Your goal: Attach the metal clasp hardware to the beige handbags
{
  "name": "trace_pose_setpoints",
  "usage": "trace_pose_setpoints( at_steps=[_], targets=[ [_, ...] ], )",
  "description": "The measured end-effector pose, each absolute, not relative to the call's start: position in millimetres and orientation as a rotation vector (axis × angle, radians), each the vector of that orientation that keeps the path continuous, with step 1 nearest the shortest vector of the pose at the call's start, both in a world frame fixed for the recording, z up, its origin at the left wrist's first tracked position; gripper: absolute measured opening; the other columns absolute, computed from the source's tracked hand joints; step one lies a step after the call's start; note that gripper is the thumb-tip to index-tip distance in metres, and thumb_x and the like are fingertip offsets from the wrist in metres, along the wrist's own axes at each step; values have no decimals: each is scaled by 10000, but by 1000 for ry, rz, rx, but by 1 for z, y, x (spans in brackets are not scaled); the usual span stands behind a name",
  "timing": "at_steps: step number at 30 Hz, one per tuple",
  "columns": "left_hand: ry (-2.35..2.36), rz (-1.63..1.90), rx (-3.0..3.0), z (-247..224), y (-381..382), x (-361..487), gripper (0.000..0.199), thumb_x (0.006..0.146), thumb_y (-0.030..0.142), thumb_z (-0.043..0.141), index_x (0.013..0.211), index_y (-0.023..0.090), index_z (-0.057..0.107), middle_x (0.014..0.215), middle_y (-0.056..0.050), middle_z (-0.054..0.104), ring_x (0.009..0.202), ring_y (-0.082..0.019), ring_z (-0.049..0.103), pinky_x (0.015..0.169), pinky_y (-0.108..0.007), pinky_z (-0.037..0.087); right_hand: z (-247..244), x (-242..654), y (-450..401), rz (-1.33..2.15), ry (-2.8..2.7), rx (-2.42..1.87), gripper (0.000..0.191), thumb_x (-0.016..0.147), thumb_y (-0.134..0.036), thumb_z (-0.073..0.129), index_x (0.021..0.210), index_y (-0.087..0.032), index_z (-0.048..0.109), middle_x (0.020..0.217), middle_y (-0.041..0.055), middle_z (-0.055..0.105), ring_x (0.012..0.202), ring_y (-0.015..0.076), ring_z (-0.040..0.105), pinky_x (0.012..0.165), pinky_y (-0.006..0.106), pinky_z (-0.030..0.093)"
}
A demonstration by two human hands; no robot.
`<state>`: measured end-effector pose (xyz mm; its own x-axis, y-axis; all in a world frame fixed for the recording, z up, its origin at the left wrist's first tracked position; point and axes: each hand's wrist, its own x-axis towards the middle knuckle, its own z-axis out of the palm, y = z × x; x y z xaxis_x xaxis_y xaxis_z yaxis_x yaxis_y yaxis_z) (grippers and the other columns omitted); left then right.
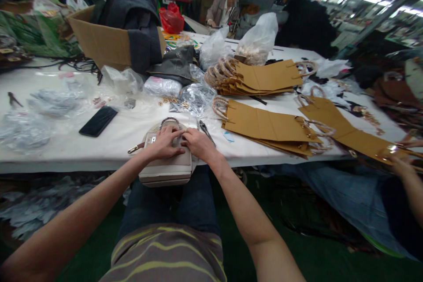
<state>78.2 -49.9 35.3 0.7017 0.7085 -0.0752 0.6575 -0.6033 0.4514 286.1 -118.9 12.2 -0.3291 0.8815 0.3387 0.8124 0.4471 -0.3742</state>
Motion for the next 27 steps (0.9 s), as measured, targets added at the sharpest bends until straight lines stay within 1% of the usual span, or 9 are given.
trace_pose_setpoints(
  at_steps=[3, 9, 14, 15, 17, 20, 22, 24, 27],
  targets=[
    [1093, 146, 2446, 35, -50, 82, 797, 807, 495, 897, 1544, 284, 676, 1491, -159, 559, 1462, -461, 491, 1253, -627, 410, 11, 286, -118, 240, -2178, -1397, 73, 1083, -170, 696, 1127, -186, 751, 1160, 104, 699, 1067, 251, 672, 963, 377, 570],
    [1126, 177, 2428, 33, -51, 84, 808, 789, 503, 907, 1527, 273, 673, 1494, -160, 565, 1456, -460, 498, 1250, -624, 414, 17, 289, -114, 358, -2139, -1411, 67, 1055, -176, 731, 1078, -190, 792, 1116, 90, 724, 1025, 235, 687, 952, 359, 559],
    [1103, 210, 2427, 29, -51, 81, 847, 786, 515, 925, 1565, 310, 661, 1527, -162, 554, 1486, -475, 471, 1254, -648, 398, 30, 289, -123, 533, -1746, -1341, 244, 1124, -288, 623, 1172, -217, 852, 1140, 83, 803, 1049, 219, 743, 962, 351, 567],
    [1097, 218, 2430, 27, -50, 81, 855, 783, 520, 928, 1570, 319, 659, 1527, -159, 556, 1486, -471, 473, 1254, -647, 397, 31, 287, -126, 571, -1651, -1340, 248, 1111, -304, 636, 1176, -220, 861, 1140, 82, 820, 1054, 223, 753, 954, 351, 573],
    [1097, 226, 2432, 25, -49, 81, 863, 776, 528, 936, 1569, 324, 662, 1521, -156, 564, 1479, -459, 481, 1254, -640, 398, 31, 282, -129, 695, -1496, -1353, 232, 1045, -333, 718, 1176, -222, 874, 1101, 70, 847, 992, 226, 766, 895, 343, 587],
    [1108, 232, 2433, 23, -48, 80, 869, 774, 536, 939, 1570, 325, 660, 1517, -160, 567, 1474, -448, 489, 1255, -630, 401, 28, 273, -132, 880, -1351, -1381, 342, 948, -372, 809, 1245, -213, 869, 1004, 51, 859, 845, 204, 753, 777, 316, 581],
    [1106, 243, 2434, 23, -48, 80, 851, 781, 541, 932, 1563, 336, 664, 1504, -151, 575, 1467, -444, 495, 1253, -627, 404, 25, 270, -132, 914, -1310, -1400, 396, 917, -381, 833, 1271, -206, 864, 961, 46, 857, 798, 191, 744, 744, 303, 576],
    [1095, 248, 2434, 24, -48, 80, 829, 785, 547, 922, 1544, 325, 675, 1502, -148, 579, 1461, -445, 499, 1250, -626, 410, 24, 268, -132, 928, -1269, -1413, 369, 886, -382, 859, 1207, -201, 877, 967, 51, 861, 812, 194, 761, 763, 306, 600],
    [1104, 234, 2420, 26, -49, 80, 808, 775, 545, 921, 1510, 300, 694, 1502, -151, 579, 1460, -449, 498, 1249, -621, 415, 24, 268, -130, 948, -1241, -1413, 296, 851, -383, 884, 1084, -201, 890, 1034, 64, 876, 899, 224, 799, 857, 349, 650]
  ],
)
